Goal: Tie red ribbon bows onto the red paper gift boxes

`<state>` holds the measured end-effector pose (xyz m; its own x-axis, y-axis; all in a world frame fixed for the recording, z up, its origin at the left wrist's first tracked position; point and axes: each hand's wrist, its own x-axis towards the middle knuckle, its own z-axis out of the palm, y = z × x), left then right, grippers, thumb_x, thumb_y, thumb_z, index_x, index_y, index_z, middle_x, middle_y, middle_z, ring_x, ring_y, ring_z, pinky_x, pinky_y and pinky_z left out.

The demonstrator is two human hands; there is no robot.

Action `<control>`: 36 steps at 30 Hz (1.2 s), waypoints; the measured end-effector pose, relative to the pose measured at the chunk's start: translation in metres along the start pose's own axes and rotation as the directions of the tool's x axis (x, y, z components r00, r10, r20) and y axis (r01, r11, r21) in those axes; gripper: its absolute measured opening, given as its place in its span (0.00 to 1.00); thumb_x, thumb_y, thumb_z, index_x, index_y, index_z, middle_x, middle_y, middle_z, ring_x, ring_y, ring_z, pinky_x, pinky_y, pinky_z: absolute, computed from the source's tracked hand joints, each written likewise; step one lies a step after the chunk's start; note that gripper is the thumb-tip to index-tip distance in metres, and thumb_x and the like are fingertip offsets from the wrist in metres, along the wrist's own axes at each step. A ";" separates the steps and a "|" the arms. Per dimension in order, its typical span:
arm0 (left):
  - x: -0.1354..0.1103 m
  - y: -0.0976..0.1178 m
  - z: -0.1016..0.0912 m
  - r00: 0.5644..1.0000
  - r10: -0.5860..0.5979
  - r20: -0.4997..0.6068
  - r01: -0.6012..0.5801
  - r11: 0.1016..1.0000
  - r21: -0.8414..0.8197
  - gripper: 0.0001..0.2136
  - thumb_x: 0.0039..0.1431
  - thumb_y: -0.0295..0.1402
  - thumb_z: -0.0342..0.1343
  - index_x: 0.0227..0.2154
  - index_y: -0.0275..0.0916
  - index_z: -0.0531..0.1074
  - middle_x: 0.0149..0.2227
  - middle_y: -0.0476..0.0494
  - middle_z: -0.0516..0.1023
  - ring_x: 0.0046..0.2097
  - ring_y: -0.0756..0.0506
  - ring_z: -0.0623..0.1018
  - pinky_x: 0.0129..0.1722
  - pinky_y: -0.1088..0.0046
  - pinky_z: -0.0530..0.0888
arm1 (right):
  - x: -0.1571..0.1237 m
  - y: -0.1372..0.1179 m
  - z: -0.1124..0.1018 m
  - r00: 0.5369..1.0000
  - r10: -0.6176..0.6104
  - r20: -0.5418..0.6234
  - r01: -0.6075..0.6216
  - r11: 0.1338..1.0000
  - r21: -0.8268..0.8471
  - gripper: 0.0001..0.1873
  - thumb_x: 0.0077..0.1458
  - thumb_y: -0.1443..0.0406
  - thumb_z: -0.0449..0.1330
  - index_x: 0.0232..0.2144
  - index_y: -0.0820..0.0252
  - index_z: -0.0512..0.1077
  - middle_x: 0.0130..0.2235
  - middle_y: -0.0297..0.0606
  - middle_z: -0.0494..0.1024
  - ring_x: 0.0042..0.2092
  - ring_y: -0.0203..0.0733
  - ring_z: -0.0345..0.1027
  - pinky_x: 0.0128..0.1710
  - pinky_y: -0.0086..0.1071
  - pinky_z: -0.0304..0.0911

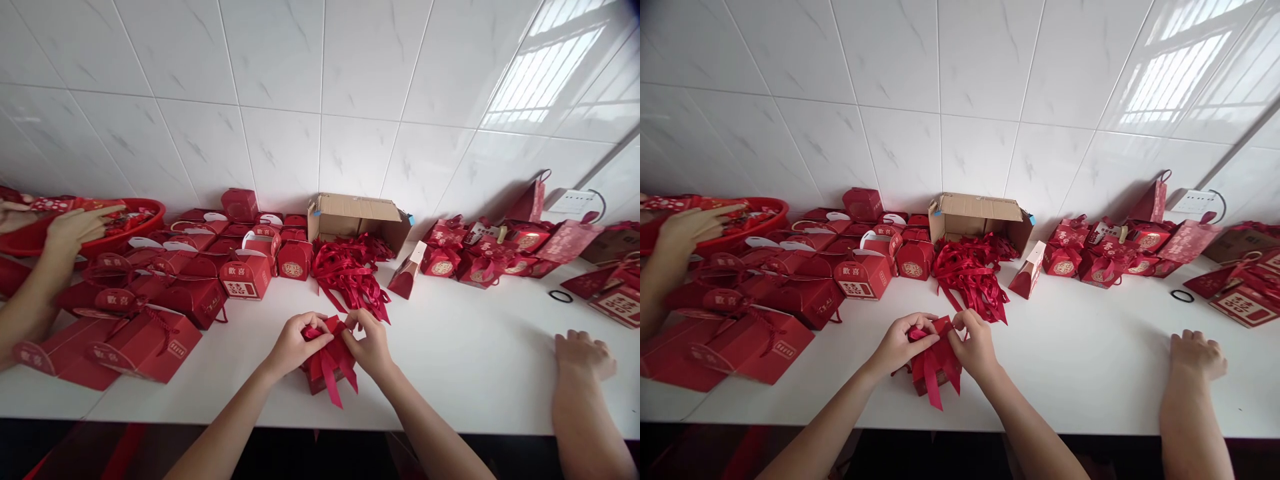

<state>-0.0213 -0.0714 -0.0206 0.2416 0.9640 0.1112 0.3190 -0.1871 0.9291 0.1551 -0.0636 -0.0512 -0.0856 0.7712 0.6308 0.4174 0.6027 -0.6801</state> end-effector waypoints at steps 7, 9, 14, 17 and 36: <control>0.001 -0.005 0.002 1.000 -0.024 0.005 0.024 0.999 -0.042 0.09 0.48 0.33 0.61 0.21 0.40 0.66 0.36 0.41 0.80 0.54 0.40 0.72 0.52 0.63 0.69 | -0.003 0.007 -0.007 0.993 -0.029 -0.115 0.027 0.999 -0.026 0.07 0.46 0.73 0.54 0.25 0.56 0.63 0.26 0.33 0.68 0.28 0.37 0.61 0.26 0.31 0.61; 0.000 -0.006 0.002 1.000 -0.025 0.008 0.026 0.999 -0.043 0.08 0.48 0.33 0.61 0.21 0.39 0.67 0.37 0.40 0.80 0.55 0.39 0.72 0.52 0.63 0.69 | -0.003 0.009 -0.007 0.987 -0.021 -0.157 0.017 0.999 -0.029 0.07 0.47 0.73 0.55 0.26 0.56 0.64 0.27 0.34 0.69 0.28 0.37 0.60 0.26 0.31 0.61; -0.003 -0.008 0.001 0.999 -0.035 0.012 0.035 0.998 -0.043 0.08 0.47 0.33 0.62 0.22 0.39 0.68 0.37 0.40 0.79 0.55 0.39 0.71 0.52 0.62 0.68 | -0.007 0.013 -0.006 0.988 -0.007 -0.156 0.004 1.000 -0.022 0.06 0.48 0.72 0.54 0.27 0.56 0.65 0.26 0.34 0.69 0.28 0.37 0.61 0.25 0.31 0.60; -0.003 -0.007 0.000 0.999 -0.044 0.018 0.045 0.998 -0.048 0.09 0.45 0.34 0.64 0.25 0.39 0.69 0.39 0.41 0.79 0.52 0.38 0.73 0.50 0.63 0.70 | -0.011 0.015 -0.005 0.994 -0.003 -0.107 0.001 1.000 -0.018 0.08 0.48 0.72 0.53 0.30 0.56 0.67 0.26 0.33 0.70 0.27 0.37 0.63 0.26 0.30 0.61; 0.001 -0.001 0.000 0.996 -0.077 0.047 0.075 0.996 0.048 0.08 0.47 0.36 0.62 0.26 0.38 0.71 0.34 0.44 0.81 0.43 0.41 0.77 0.44 0.65 0.72 | -0.019 0.017 -0.007 0.997 -0.027 -0.066 0.024 0.999 -0.045 0.10 0.51 0.72 0.52 0.35 0.56 0.67 0.23 0.29 0.68 0.24 0.34 0.62 0.25 0.28 0.62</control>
<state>-0.0212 -0.0704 -0.0212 0.2594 0.9655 0.0226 0.3795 -0.1234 0.9169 0.1701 -0.0693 -0.0724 -0.0370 0.7396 0.6721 0.4552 0.6112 -0.6475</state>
